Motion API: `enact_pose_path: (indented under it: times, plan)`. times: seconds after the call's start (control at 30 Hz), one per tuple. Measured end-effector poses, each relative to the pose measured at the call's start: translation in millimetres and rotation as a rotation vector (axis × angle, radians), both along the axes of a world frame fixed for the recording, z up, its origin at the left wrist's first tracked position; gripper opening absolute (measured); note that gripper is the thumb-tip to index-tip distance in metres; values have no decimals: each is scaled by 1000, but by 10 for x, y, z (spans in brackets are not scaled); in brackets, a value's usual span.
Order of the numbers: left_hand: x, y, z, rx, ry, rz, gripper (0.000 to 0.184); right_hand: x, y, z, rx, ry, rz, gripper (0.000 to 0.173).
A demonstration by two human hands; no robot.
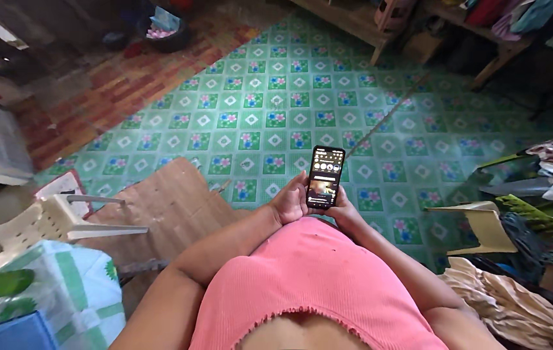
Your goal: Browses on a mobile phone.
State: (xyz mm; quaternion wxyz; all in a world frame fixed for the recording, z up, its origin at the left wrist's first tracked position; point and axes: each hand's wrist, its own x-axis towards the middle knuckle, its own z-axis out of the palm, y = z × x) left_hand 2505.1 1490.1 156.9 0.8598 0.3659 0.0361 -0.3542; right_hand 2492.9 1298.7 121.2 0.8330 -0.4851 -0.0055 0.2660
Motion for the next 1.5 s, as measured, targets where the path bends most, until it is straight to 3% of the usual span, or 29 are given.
enact_pose_path:
  times: [0.17, 0.33, 0.5, 0.6, 0.73, 0.97, 1.17, 1.33, 1.5]
  plan:
    - [-13, -19, -17, 3, -3, -6, 68, -22, -32, 14, -13, -24, 3, 86]
    - [-12, -27, -27, 34, 1, -62, 69, 171, -132, 227, -433, -320, -212, 92]
    - [-13, -52, 5, 81, 11, -108, 66, 454, -262, 589, -1042, -757, -210, 60]
    - [-9, -45, -20, 64, -35, -149, 65, 579, -238, 694, -1141, -790, -156, 46]
    - [-15, -37, -36, 43, -31, -163, 64, 637, -162, 747, -1146, -771, -173, 34]
    - [-24, -18, -33, 57, -45, -153, 63, 660, -88, 724, -1132, -773, -207, 36]
    - [-20, 5, -47, 36, -49, -124, 66, 643, -192, 668, -687, -531, -314, 62]
    - [-12, 12, -42, 14, -21, -89, 66, 515, -274, 570, -331, -174, -309, 44]
    - [3, -5, -30, 28, -9, -71, 67, 404, -388, 208, -219, -170, -107, 71]
